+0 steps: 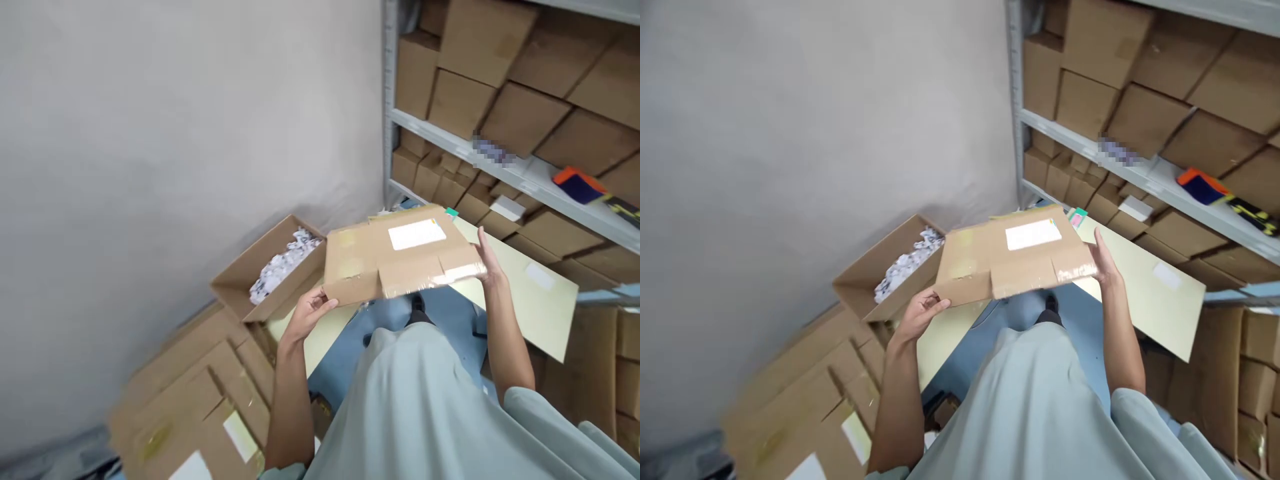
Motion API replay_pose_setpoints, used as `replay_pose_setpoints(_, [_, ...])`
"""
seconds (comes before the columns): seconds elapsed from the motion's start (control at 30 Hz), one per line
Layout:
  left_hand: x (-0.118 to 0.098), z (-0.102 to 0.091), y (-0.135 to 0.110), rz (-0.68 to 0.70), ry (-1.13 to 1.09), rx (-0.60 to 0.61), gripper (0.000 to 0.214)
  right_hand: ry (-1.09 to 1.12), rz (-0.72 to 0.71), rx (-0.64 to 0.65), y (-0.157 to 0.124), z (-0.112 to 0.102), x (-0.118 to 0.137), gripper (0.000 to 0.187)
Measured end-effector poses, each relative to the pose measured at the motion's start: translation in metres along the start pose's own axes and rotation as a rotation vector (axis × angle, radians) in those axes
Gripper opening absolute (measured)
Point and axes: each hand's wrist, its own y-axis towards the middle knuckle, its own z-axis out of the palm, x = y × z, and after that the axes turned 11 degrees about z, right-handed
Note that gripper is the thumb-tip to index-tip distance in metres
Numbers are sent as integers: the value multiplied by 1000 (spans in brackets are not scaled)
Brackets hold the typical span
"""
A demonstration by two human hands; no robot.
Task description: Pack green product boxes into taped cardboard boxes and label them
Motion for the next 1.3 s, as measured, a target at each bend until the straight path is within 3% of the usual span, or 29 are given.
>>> replay_pose_setpoints(0.1, [2,48,45,-72,93,276,37,49,58,-66,-14,-62,-39,66])
replay_pose_setpoints(0.17, [9,87,73,-78,143,369,36,119,60,-96,-20,-101,-62,57])
replay_pose_setpoints(0.27, [27,150,117,-84,164,348,42,214,22,-152,-26,-161,-87,58])
replay_pose_setpoints(0.4, [64,244,193,-97,98,248,71,254,-35,-307,-34,-234,-105,74])
replay_pose_setpoints(0.57, [111,371,281,-124,-10,273,73,241,-94,-399,-45,-287,-122,72])
replay_pose_setpoints(0.63, [126,413,300,-154,-14,285,66,249,-115,-443,-49,-297,-130,69])
replay_pose_setpoints(0.7, [138,442,309,-177,1,263,59,240,-129,-490,-51,-305,-139,68])
replay_pose_setpoints(0.8, [152,463,309,-179,-24,256,49,178,-138,-529,-54,-314,-156,67])
replay_pose_setpoints(0.93, [167,469,294,-113,-49,311,42,81,-156,-595,-52,-315,-183,66])
replay_pose_setpoints(1.1, [176,475,273,-128,-48,328,36,19,-155,-680,-44,-296,-202,65])
replay_pose_setpoints(1.3, [174,487,252,-201,12,348,41,31,-81,-673,-36,-272,-197,73])
